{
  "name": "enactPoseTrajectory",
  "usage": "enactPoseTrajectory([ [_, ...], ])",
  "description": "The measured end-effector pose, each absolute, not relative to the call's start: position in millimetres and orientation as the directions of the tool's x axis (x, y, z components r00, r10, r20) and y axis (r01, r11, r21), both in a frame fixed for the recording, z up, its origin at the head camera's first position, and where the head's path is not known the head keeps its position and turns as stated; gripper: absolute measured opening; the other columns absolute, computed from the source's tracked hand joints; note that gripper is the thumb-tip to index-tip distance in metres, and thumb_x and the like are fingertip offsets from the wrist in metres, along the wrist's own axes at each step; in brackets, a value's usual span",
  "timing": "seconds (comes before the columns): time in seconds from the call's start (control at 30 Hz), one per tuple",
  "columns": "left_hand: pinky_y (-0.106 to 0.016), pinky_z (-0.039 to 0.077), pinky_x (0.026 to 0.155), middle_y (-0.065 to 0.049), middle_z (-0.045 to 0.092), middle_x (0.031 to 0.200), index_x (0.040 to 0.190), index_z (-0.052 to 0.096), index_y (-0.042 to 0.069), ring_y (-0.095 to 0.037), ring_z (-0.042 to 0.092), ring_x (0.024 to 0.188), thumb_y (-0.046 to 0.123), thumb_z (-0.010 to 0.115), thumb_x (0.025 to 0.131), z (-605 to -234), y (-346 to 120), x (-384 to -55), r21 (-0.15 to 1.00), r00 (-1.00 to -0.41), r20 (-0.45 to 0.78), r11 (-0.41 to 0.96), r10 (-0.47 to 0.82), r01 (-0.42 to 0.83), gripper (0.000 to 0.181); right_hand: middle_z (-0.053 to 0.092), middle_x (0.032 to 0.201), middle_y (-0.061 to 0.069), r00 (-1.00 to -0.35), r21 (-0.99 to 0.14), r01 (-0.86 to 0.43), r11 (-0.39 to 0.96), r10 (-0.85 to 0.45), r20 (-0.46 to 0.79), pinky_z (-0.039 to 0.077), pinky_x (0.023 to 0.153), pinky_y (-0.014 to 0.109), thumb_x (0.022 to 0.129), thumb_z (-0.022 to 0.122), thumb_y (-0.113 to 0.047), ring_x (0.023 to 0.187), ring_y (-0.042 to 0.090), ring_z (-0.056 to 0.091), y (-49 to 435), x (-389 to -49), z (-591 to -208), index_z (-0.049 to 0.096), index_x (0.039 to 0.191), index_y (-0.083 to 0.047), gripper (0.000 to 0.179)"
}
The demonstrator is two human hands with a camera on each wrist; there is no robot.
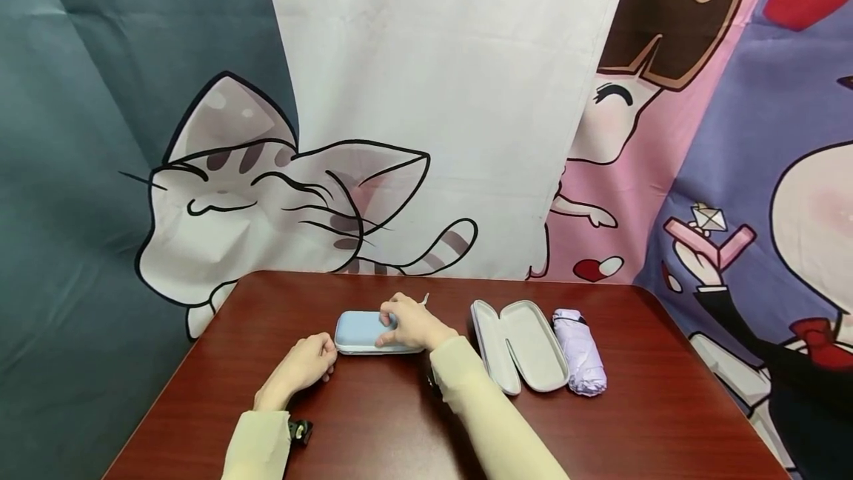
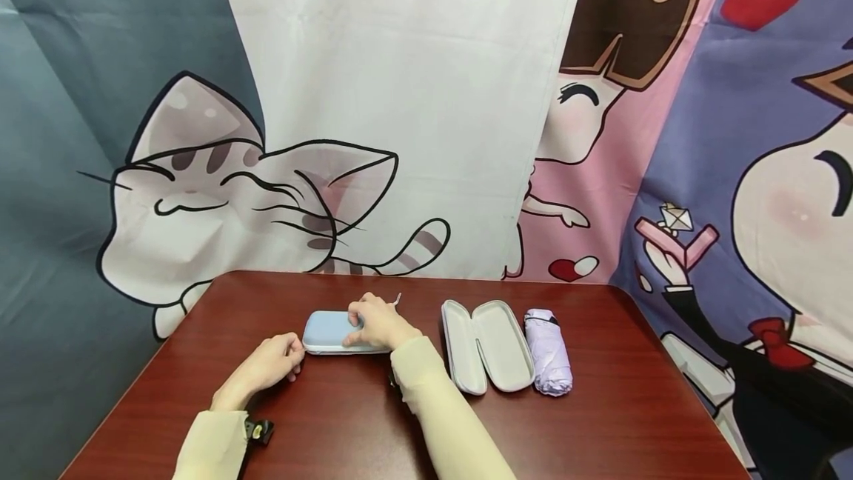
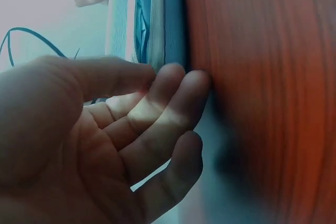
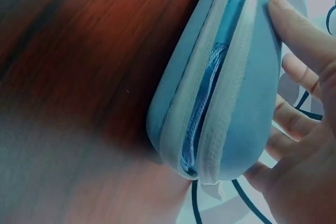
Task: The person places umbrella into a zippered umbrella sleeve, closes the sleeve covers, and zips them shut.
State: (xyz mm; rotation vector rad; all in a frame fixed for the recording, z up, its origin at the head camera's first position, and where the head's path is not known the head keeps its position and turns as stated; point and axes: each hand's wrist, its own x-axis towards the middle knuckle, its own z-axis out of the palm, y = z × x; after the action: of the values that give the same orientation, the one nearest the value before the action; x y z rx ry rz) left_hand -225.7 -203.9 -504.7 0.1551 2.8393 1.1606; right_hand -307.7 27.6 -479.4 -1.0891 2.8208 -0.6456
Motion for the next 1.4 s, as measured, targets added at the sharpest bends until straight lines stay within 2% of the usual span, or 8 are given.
enactPoseTrajectory([
  [0.17, -0.03, 0.046, 0.056, -0.002, 0.058, 0.06, 0.073, 0.054, 0.01, -0.018, 0.058, 0.05, 0.003, 0.057, 0.089, -504.4, -199.2, -223.6, 0.712, -0.992, -0.043, 0.701, 0.116, 0.051, 0.018, 0.048, 0.096, -0.002, -0.777, -0.449, -0.595, 0.666, -0.619, 0.112, 0.042, 0.078, 0.029, 0.07, 0.088, -0.036, 0.089, 0.013, 0.047, 27.3, -306.2, -485.3, 0.051, 0.075, -0.014, 0.043],
  [0.3, -0.03, 0.046, 0.057, -0.001, 0.059, 0.059, 0.075, 0.056, 0.009, -0.018, 0.059, 0.049, 0.003, 0.056, 0.09, -505.2, -195.6, -226.5, 0.718, -0.993, -0.035, 0.694, 0.108, 0.05, 0.016, 0.047, 0.089, -0.003, -0.805, -0.4, -0.576, 0.713, -0.579, 0.127, 0.045, 0.08, 0.045, 0.069, 0.087, -0.043, 0.087, 0.012, 0.047, 23.1, -303.7, -485.7, 0.05, 0.072, -0.015, 0.047],
  [0.5, -0.03, 0.046, 0.056, -0.001, 0.059, 0.06, 0.08, 0.057, 0.007, -0.017, 0.059, 0.049, 0.002, 0.054, 0.093, -508.7, -187.3, -229.8, 0.746, -0.99, -0.014, 0.661, 0.139, 0.082, 0.014, 0.045, 0.082, -0.003, -0.845, -0.291, -0.533, 0.794, -0.516, 0.139, 0.039, 0.064, 0.039, 0.07, 0.082, -0.055, 0.079, 0.013, 0.046, 13.9, -294.7, -485.0, 0.05, 0.07, -0.019, 0.048],
  [0.8, -0.029, 0.045, 0.055, -0.001, 0.057, 0.061, 0.081, 0.055, 0.007, -0.016, 0.057, 0.05, 0.005, 0.054, 0.097, -512.3, -173.8, -231.5, 0.733, -0.983, 0.024, 0.665, 0.181, 0.141, 0.016, 0.047, 0.082, 0.003, -0.892, -0.272, -0.451, 0.85, -0.431, 0.132, 0.044, 0.061, 0.049, 0.074, 0.078, -0.056, 0.077, 0.023, 0.052, 2.0, -282.0, -482.0, 0.055, 0.071, -0.018, 0.045],
  [0.9, -0.029, 0.046, 0.055, -0.002, 0.058, 0.062, 0.083, 0.055, 0.006, -0.017, 0.058, 0.051, 0.004, 0.052, 0.098, -511.1, -166.5, -233.0, 0.751, -0.97, 0.03, 0.635, 0.241, 0.181, 0.015, 0.05, 0.087, 0.009, -0.909, -0.268, -0.416, 0.869, -0.395, 0.132, 0.046, 0.063, 0.055, 0.077, 0.076, -0.057, 0.081, 0.028, 0.055, -2.8, -280.5, -480.6, 0.061, 0.077, -0.014, 0.044],
  [1.03, -0.029, 0.046, 0.054, -0.004, 0.059, 0.062, 0.082, 0.055, 0.005, -0.018, 0.059, 0.05, 0.002, 0.053, 0.096, -507.2, -162.9, -235.1, 0.766, -0.966, 0.024, 0.616, 0.256, 0.182, 0.014, 0.052, 0.096, 0.013, -0.934, -0.254, -0.355, 0.9, -0.336, 0.117, 0.047, 0.067, 0.059, 0.079, 0.072, -0.059, 0.089, 0.032, 0.055, -10.0, -280.3, -480.4, 0.069, 0.097, -0.011, 0.051],
  [1.17, -0.029, 0.047, 0.054, -0.006, 0.059, 0.062, 0.082, 0.056, 0.003, -0.02, 0.059, 0.05, 0.001, 0.053, 0.096, -504.0, -164.6, -237.2, 0.776, -0.968, 0.01, 0.608, 0.252, 0.167, 0.014, 0.052, 0.101, 0.013, -0.942, -0.179, -0.332, 0.926, -0.314, 0.123, 0.048, 0.067, 0.056, 0.083, 0.065, -0.062, 0.092, 0.031, 0.055, -15.3, -279.0, -482.6, 0.068, 0.112, -0.01, 0.059],
  [1.4, -0.029, 0.046, 0.058, -0.006, 0.06, 0.063, 0.082, 0.056, 0.004, -0.019, 0.06, 0.052, 0.001, 0.051, 0.095, -507.9, -166.0, -234.5, 0.785, -0.964, -0.002, 0.598, 0.264, 0.162, 0.014, 0.056, 0.09, 0.011, -0.921, -0.011, -0.384, 0.923, -0.382, 0.074, 0.051, 0.056, 0.043, 0.094, 0.055, -0.055, 0.077, 0.028, 0.061, -11.0, -273.6, -475.3, 0.068, 0.105, -0.01, 0.048],
])
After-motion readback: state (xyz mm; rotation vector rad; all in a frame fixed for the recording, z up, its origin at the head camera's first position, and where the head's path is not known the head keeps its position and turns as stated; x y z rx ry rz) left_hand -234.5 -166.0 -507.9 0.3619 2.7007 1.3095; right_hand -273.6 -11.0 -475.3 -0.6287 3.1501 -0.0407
